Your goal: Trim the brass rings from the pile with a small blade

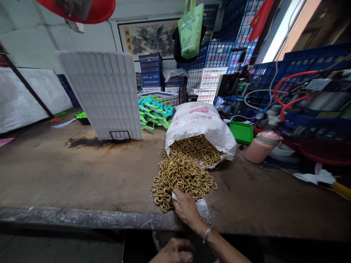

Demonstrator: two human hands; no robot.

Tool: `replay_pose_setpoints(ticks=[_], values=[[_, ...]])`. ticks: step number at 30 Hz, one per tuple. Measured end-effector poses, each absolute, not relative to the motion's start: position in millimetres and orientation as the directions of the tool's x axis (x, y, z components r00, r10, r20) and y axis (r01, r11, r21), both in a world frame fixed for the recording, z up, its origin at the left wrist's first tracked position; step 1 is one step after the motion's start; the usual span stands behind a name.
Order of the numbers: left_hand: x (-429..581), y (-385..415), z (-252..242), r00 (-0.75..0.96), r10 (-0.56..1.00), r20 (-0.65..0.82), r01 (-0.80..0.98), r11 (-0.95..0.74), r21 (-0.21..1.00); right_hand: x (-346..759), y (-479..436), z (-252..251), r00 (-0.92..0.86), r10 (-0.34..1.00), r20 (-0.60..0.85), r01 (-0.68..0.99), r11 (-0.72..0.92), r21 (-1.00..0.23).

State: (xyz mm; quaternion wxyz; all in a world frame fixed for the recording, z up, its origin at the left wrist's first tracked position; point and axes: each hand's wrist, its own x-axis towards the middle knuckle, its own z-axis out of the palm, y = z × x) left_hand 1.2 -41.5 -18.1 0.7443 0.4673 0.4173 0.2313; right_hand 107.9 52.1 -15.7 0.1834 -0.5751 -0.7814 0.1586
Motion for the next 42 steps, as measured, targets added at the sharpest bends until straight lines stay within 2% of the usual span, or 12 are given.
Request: replay_pose_setpoints(ticks=[3,6,10,13,15,21,29,33,37,42], values=[[-5,-30,-19,0.522,0.785,-0.335,0.045,0.366,0.929,117,53,-13,-0.247,0.954,0.169,0.783,0.299,-0.545],[-7,-25,-11,0.298,0.920,-0.254,-0.007,0.268,0.963,129,58,-13,-0.184,0.970,0.161,0.717,0.244,-0.653],[-7,-5,-2,0.036,0.999,-0.030,0.135,0.025,0.990,142,64,-16,-0.112,0.992,0.065,0.554,0.117,-0.824],[-3,11,1,0.035,0.982,0.185,0.253,-0.188,0.949,148,65,-15,-0.044,0.999,0.012,0.412,0.029,-0.911],[1,18,1,0.081,0.961,0.264,0.317,-0.276,0.907,149,64,-12,-0.015,0.999,-0.029,0.331,-0.022,-0.943],[15,27,-12,0.169,0.941,0.293,0.487,-0.338,0.805,146,60,-8,0.027,0.996,-0.084,0.227,-0.088,-0.970],[15,33,-19,0.188,0.933,0.307,0.409,-0.358,0.839,140,60,-12,0.022,0.994,-0.103,0.177,-0.106,-0.979],[11,31,-19,0.146,0.923,0.357,0.468,-0.382,0.797,138,60,-9,0.028,0.971,-0.236,0.076,-0.237,-0.968],[9,30,-17,0.203,0.903,0.378,0.542,-0.426,0.724,136,58,-5,-0.040,0.925,-0.378,-0.091,-0.380,-0.920],[7,33,-17,0.184,0.918,0.352,0.578,-0.391,0.716,132,57,-2,-0.079,0.903,-0.422,-0.147,-0.429,-0.891]])
